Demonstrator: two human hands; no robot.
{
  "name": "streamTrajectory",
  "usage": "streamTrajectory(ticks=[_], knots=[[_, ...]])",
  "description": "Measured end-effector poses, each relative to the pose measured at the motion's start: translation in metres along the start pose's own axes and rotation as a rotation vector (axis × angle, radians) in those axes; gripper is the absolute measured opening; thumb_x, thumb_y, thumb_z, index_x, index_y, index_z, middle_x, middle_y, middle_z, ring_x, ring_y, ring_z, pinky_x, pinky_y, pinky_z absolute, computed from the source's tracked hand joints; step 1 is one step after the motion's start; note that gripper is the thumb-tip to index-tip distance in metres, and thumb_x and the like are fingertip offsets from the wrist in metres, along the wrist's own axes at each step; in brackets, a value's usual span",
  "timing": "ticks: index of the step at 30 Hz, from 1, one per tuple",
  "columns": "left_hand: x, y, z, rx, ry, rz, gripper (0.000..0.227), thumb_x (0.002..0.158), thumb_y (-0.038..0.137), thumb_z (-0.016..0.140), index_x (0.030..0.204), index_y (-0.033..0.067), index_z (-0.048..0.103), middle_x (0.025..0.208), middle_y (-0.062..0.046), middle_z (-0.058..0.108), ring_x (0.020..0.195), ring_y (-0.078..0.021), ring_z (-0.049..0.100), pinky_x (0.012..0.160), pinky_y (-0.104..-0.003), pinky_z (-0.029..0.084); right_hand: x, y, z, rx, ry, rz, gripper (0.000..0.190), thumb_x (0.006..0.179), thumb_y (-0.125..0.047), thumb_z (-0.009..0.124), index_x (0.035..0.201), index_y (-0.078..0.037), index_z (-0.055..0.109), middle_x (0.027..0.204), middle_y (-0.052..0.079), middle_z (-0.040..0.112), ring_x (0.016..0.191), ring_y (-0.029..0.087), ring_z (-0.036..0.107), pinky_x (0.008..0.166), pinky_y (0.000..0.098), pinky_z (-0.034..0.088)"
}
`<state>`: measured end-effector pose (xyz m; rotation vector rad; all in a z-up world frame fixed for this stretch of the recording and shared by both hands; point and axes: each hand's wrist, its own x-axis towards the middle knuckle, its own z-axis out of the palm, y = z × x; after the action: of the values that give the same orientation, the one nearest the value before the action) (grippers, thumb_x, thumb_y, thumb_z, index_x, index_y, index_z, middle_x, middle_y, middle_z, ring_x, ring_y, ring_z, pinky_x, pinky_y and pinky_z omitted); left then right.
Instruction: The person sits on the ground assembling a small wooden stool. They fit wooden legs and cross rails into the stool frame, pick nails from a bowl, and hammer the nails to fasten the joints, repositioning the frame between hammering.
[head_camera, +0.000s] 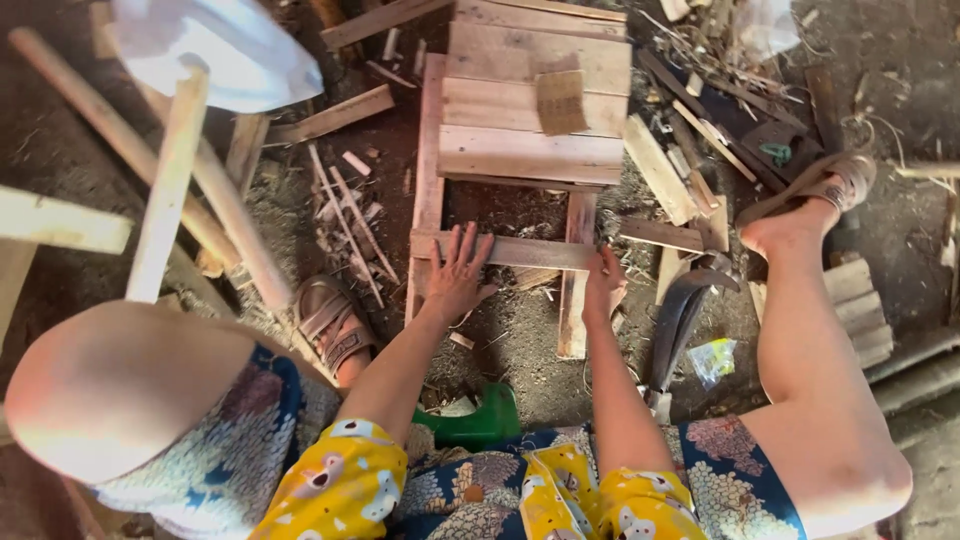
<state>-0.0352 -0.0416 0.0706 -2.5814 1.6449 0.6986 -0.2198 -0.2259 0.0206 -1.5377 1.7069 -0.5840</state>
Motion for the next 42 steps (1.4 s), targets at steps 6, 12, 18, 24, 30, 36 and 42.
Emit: streamTrajectory(ticks=[6,12,18,24,30,36,42], knots=[[-0.003,-0.013,0.017,-0.106,0.146,0.072,0.083,0.087,0.05,0.052,0.151,0.0201,0.008,0.156,-0.015,0.002,0.143,-0.0359,0.001,0.108,-0.064,0.011,0.002,0.015,0.001,-0.006,0.121,-0.004,0.033,0.093,-0.032,0.048,0.12,-0.019,0.062,0.109,0.014,0.064,0.103,0.034,0.06,0.09,0.0475,0.048],[-0.027,-0.042,-0.011,-0.095,0.38,-0.063,0.086,0.083,0.036,0.063,0.15,0.0179,0.013,0.154,-0.016,0.015,0.142,-0.036,0.013,0.108,-0.062,0.018,0.01,-0.017,0.007,0.158,0.302,-0.033,0.027,0.094,-0.027,0.05,0.118,-0.026,0.063,0.11,0.002,0.065,0.106,0.021,0.06,0.091,0.0402,0.049],[-0.017,-0.104,-0.104,-0.166,0.812,-0.219,0.074,0.079,0.011,0.068,0.144,0.0095,0.033,0.146,-0.023,0.028,0.136,-0.0447,0.02,0.1,-0.068,0.027,-0.021,-0.085,-0.011,0.387,0.335,-0.2,0.023,0.093,-0.023,0.059,0.115,-0.015,0.064,0.106,0.01,0.065,0.099,0.025,0.063,0.082,0.0358,0.053],[0.031,-0.192,-0.248,-0.125,1.105,-0.221,0.05,0.083,0.011,0.069,0.128,0.0056,0.051,0.14,-0.021,0.031,0.132,-0.0455,0.021,0.102,-0.065,0.026,-0.064,-0.151,-0.046,0.442,0.133,-0.078,0.031,0.093,-0.01,0.049,0.123,-0.012,0.053,0.124,0.005,0.056,0.107,0.016,0.057,0.094,0.028,0.05],[0.076,-0.239,-0.367,-0.172,1.487,-0.038,0.014,0.065,-0.001,0.069,0.075,0.008,0.066,0.102,-0.006,0.055,0.099,-0.0284,0.048,0.082,-0.04,0.04,-0.07,-0.139,-0.053,0.427,0.168,0.082,0.033,0.093,-0.006,0.042,0.124,-0.014,0.053,0.119,0.002,0.054,0.093,0.012,0.053,0.083,0.0263,0.046],[0.124,-0.263,-0.398,-0.123,1.465,-0.006,0.013,0.067,0.005,0.063,0.066,0.0139,0.072,0.079,-0.004,0.056,0.08,-0.023,0.046,0.061,-0.036,0.036,0.127,-0.196,-0.162,0.669,-0.304,0.623,0.091,0.082,-0.069,0.025,0.14,0.002,0.027,0.141,0.028,0.036,0.13,0.047,0.039,0.107,0.0497,0.034],[0.161,-0.3,-0.376,-0.029,1.453,-0.123,0.009,0.071,0.018,0.067,0.073,0.0101,0.064,0.08,-0.012,0.058,0.071,-0.0307,0.047,0.062,-0.044,0.035,0.253,-0.088,-0.156,0.854,-0.01,0.736,0.044,0.078,-0.057,0.051,0.106,-0.025,0.059,0.105,-0.014,0.058,0.088,0.0,0.046,0.087,0.0185,0.039]])
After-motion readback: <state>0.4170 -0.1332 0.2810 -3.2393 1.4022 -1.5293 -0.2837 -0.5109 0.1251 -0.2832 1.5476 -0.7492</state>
